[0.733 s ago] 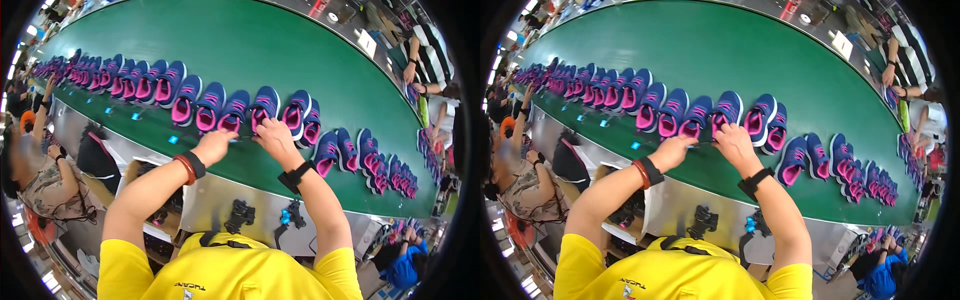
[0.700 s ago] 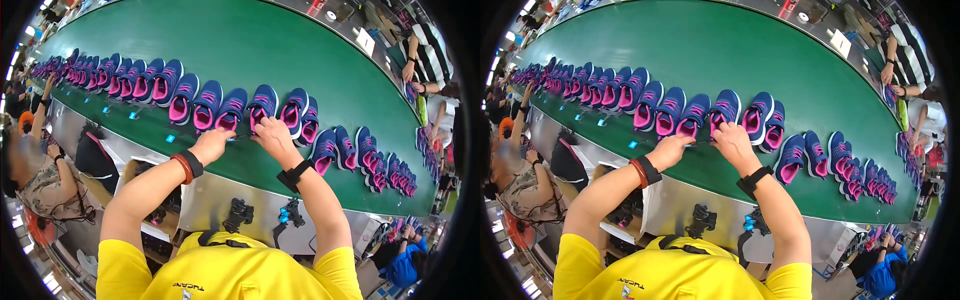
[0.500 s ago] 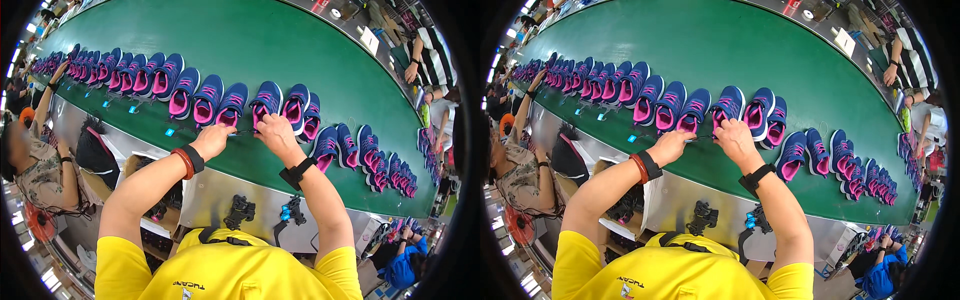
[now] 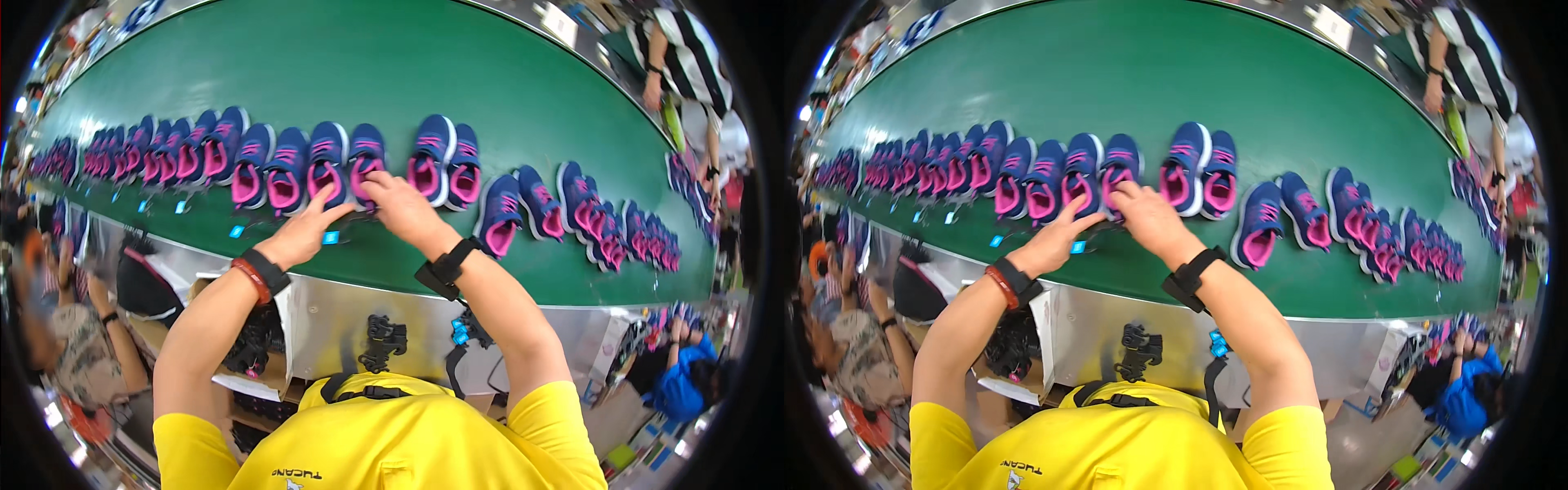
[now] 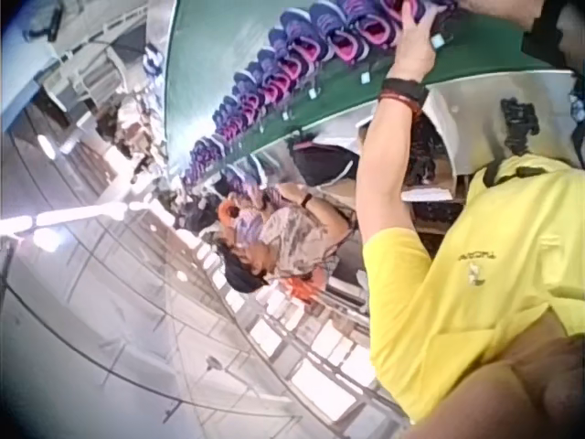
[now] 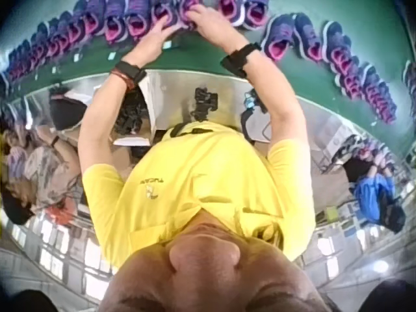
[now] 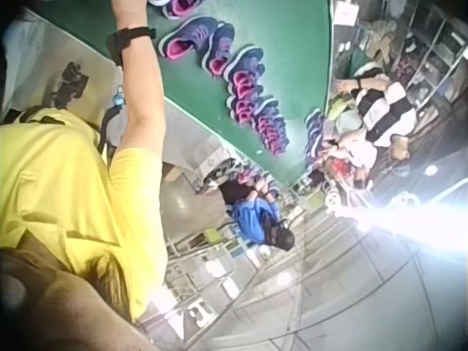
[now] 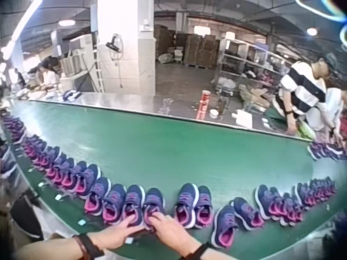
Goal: The person attaches small blue tags to pairs of blue and pink sneakers on a green conveyor belt using a black plastic clip tool. The person repeatedly picks up the clip tool, secures it to the shoe tongue, and moves to the next pair.
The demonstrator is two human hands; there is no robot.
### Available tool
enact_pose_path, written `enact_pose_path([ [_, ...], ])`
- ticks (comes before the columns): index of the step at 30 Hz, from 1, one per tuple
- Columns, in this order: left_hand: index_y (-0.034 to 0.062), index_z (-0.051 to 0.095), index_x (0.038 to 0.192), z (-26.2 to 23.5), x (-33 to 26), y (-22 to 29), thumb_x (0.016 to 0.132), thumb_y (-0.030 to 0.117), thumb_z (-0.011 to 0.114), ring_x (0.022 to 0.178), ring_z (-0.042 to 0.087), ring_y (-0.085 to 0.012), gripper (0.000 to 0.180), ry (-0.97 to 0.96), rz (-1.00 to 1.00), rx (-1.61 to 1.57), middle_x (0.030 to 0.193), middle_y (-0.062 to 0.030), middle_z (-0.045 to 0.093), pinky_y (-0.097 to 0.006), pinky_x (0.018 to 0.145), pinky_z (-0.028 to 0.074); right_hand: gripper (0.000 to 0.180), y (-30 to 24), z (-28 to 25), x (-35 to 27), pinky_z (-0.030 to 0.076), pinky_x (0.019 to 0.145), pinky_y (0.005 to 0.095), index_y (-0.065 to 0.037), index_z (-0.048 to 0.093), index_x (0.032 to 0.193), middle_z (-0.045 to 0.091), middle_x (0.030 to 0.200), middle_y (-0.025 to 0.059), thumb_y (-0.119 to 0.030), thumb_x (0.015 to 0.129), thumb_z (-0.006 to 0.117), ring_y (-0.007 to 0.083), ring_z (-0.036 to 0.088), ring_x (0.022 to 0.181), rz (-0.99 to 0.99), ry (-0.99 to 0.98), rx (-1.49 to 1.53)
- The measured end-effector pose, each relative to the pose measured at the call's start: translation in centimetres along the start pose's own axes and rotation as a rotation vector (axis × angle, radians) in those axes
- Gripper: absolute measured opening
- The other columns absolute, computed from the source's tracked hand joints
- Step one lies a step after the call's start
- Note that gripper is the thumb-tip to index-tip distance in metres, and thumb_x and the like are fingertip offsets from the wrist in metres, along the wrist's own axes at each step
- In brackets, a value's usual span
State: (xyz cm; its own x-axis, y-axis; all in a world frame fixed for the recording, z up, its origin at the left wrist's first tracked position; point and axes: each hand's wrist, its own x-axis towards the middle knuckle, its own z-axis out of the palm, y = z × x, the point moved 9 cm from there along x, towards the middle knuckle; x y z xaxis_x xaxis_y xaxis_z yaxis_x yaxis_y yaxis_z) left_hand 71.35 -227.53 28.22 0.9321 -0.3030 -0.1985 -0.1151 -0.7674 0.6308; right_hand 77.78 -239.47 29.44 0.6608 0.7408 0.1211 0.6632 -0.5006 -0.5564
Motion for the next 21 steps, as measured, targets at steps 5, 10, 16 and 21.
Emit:
enact_pose_path([
  [5,0.0094,0.056,0.125,-3.5,-0.2,3.5,0.074,-0.009,0.053,0.104,0.058,-0.0370,0.053,0.202,0.070,0.392,0.124,-0.0172,0.055,-0.042,0.086,0.050,0.019,-0.7,-6.0,-7.9,0.047,0.077,0.0419,-0.006,0.059,0.096,0.057,0.094,0.0112,-0.006,0.077,0.065,0.0315,0.057,0.089,0.076,0.168,0.139],
  [10,0.0017,0.054,0.121,0.7,4.2,9.4,0.079,-0.004,0.060,0.109,0.057,-0.0346,0.043,0.144,0.169,0.113,0.119,-0.0152,0.056,-0.040,0.089,0.049,0.016,2.6,-7.4,-21.5,0.048,0.070,0.0416,-0.006,0.060,0.091,0.057,0.087,0.0114,-0.009,0.078,0.068,0.0321,0.058,0.082,0.420,0.056,0.158],
  [16,0.0020,0.047,0.125,5.5,9.4,8.5,0.078,0.004,0.068,0.111,0.056,-0.0382,0.051,0.122,0.063,0.129,0.133,-0.0161,0.048,-0.043,0.090,0.049,0.046,4.3,-8.5,-31.4,0.048,0.084,0.0419,-0.003,0.058,0.109,0.060,0.103,0.0132,-0.015,0.069,0.079,0.0334,0.057,0.098,0.760,-0.145,0.024],
  [21,0.0032,0.053,0.103,5.8,10.8,8.8,0.080,0.011,0.067,0.088,0.062,-0.0381,0.029,0.100,-0.015,0.242,0.106,-0.0137,0.056,-0.046,0.073,0.052,0.037,5.1,-5.7,-35.0,0.048,0.082,0.0411,-0.005,0.062,0.100,0.060,0.101,0.0124,-0.015,0.069,0.079,0.0333,0.057,0.096,0.746,-0.294,-0.051],
])
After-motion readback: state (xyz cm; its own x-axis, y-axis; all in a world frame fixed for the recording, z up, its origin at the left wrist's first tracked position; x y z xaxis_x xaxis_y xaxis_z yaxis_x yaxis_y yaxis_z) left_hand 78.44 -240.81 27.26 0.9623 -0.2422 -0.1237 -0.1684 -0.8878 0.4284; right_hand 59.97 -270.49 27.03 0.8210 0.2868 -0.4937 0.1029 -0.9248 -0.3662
